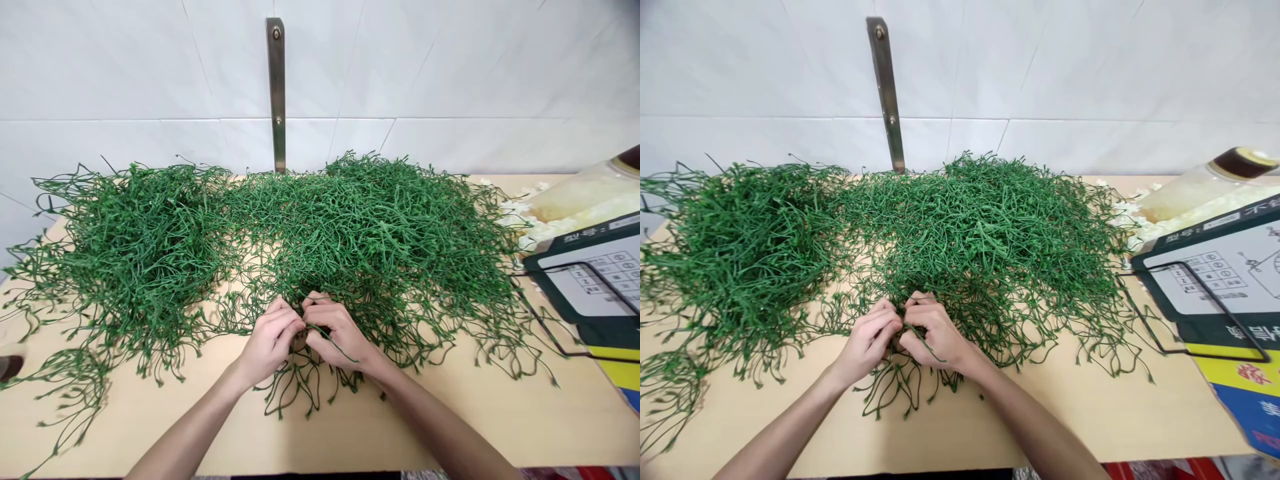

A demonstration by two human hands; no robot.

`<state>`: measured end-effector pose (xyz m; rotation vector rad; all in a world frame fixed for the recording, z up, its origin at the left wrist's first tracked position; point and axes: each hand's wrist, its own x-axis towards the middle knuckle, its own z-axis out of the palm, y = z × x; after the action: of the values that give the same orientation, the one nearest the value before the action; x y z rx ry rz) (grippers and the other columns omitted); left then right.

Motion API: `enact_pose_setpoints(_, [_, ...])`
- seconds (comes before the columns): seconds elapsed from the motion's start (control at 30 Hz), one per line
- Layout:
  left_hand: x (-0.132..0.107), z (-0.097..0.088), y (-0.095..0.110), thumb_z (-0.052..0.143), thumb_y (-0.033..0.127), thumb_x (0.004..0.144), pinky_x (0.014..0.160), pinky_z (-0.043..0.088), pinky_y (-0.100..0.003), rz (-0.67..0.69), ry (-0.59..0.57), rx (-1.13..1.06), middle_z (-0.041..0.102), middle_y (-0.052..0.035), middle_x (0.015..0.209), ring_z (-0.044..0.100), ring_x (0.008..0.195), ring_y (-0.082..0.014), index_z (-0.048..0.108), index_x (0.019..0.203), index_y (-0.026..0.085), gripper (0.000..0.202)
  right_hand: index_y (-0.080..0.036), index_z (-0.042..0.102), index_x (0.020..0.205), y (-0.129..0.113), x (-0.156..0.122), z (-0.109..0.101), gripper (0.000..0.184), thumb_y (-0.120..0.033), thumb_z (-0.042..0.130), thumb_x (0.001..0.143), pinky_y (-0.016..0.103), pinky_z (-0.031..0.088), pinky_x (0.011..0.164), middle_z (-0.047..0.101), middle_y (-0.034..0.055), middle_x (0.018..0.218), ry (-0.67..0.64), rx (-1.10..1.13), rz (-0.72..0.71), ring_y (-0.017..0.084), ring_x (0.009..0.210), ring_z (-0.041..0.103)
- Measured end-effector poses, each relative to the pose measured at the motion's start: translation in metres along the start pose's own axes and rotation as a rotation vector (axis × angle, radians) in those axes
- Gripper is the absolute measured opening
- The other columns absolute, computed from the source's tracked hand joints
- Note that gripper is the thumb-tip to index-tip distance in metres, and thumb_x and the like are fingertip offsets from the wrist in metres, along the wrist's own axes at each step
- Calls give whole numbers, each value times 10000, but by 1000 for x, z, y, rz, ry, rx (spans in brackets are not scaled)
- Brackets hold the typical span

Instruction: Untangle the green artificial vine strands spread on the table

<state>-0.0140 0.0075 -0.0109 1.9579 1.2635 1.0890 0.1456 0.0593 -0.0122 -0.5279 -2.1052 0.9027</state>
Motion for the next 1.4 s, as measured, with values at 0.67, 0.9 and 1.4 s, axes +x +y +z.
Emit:
enact_pose_setpoints(0.67, [2, -5, 1, 476, 244, 955, 606, 382, -255, -197, 141, -107, 520, 0, 636, 483, 642, -126, 548, 658, 169, 315, -178, 586, 760, -7, 2, -3, 104, -237, 611, 842, 334, 435, 716, 611, 15, 691, 65, -4, 100, 149, 680, 491])
enact_pose_setpoints(0.9, [4, -5, 2, 509, 244, 939, 601, 403, -241, -249, 152, -73, 550, 2, 647, 515, 626, -115, 585, 682, 161, 280, -172, 636, 765, 1, 0, -1, 122, -214, 630, 879, 303, 455, 673, 651, 23, 693, 121, 37, 115, 136, 666, 527])
enact_pose_setpoints(1.4, [0, 1, 1, 522, 133, 918, 649, 486, -271, 91, 221, 149, 625, -34, 734, 553, 697, -143, 600, 877, 158, 91, -167, 644, 820, 1, -2, 0, 130, -108, 530, 838, 331, 482, 669, 718, 63, 815, 129, -384, -100, 178, 740, 585])
